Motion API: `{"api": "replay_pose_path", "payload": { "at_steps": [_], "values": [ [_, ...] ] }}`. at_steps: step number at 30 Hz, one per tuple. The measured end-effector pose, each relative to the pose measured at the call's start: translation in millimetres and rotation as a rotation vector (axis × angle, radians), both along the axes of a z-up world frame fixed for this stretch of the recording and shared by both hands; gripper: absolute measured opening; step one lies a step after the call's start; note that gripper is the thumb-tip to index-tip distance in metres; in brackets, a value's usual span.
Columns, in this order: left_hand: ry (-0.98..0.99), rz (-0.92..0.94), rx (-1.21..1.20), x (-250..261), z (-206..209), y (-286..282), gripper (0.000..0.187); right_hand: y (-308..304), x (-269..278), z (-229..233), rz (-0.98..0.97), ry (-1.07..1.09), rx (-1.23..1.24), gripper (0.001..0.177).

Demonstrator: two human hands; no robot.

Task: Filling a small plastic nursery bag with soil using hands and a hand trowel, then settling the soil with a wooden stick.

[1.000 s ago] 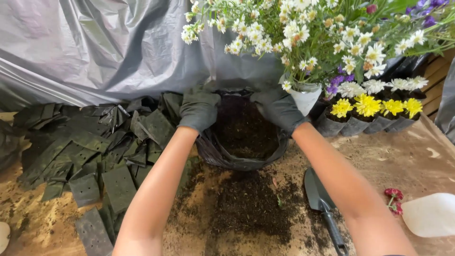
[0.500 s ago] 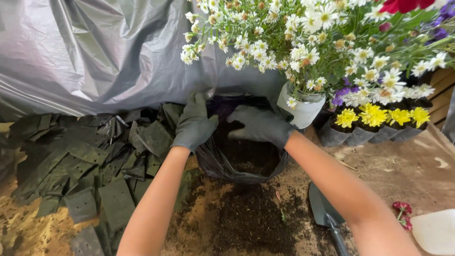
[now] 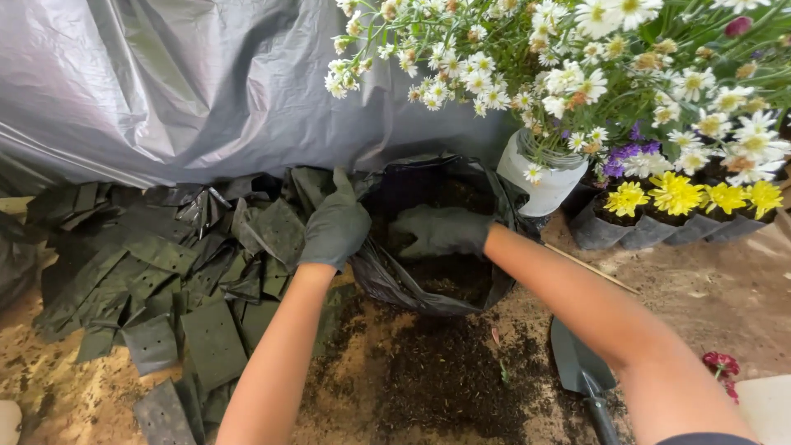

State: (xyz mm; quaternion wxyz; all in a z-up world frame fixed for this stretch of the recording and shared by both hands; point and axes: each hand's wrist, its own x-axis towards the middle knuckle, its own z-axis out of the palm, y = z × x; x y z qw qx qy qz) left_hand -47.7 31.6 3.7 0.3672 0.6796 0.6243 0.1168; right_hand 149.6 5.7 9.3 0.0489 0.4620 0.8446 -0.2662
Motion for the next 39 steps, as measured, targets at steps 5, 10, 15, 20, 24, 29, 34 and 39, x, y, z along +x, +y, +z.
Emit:
{"api": "replay_pose_path", "payload": {
  "at_steps": [5, 10, 15, 20, 24, 29, 34, 39],
  "values": [
    [0.194, -0.108, 0.106, -20.0, -26.2, 4.8, 0.077, 0.8, -7.5, 41.6, -0.250, -0.114, -0.007, 0.063],
    [0.192, -0.025, 0.159, -11.3, -31.1, 7.1, 0.073, 7.9, -46.5, -6.4, -0.228, -0.097, 0.115, 0.047],
    [0.329, -0.124, 0.335, -13.5, -45.2, 2.0, 0.067, -30.9, -31.5, 28.9, -0.068, -0.110, 0.039, 0.055],
    [0.378, -0.221, 0.563, -8.5, 2.3, -38.1, 0.073, -38.0, 16.7, 54.1, -0.182, -0.048, -0.042, 0.058],
    [0.202, -0.681, 0.526, -1.8, 18.9, -76.1, 0.073, -46.3, 43.3, 63.7, -0.196, -0.026, -0.168, 0.127],
    [0.170, -0.753, 0.580, 3.1, -15.0, -103.2, 0.063, -29.9, 39.0, -0.9, -0.067, -0.257, 0.021, 0.129],
    [-0.016, -0.627, 0.560, 7.9, -19.9, -116.2, 0.049, 11.3, 60.0, -73.2, -0.170, -0.103, 0.090, 0.107],
    [0.059, -0.712, 0.834, 4.2, -58.1, -101.4, 0.043, -8.9, 39.8, -11.1, -0.424, 0.078, 0.055, 0.063]
  ]
}}
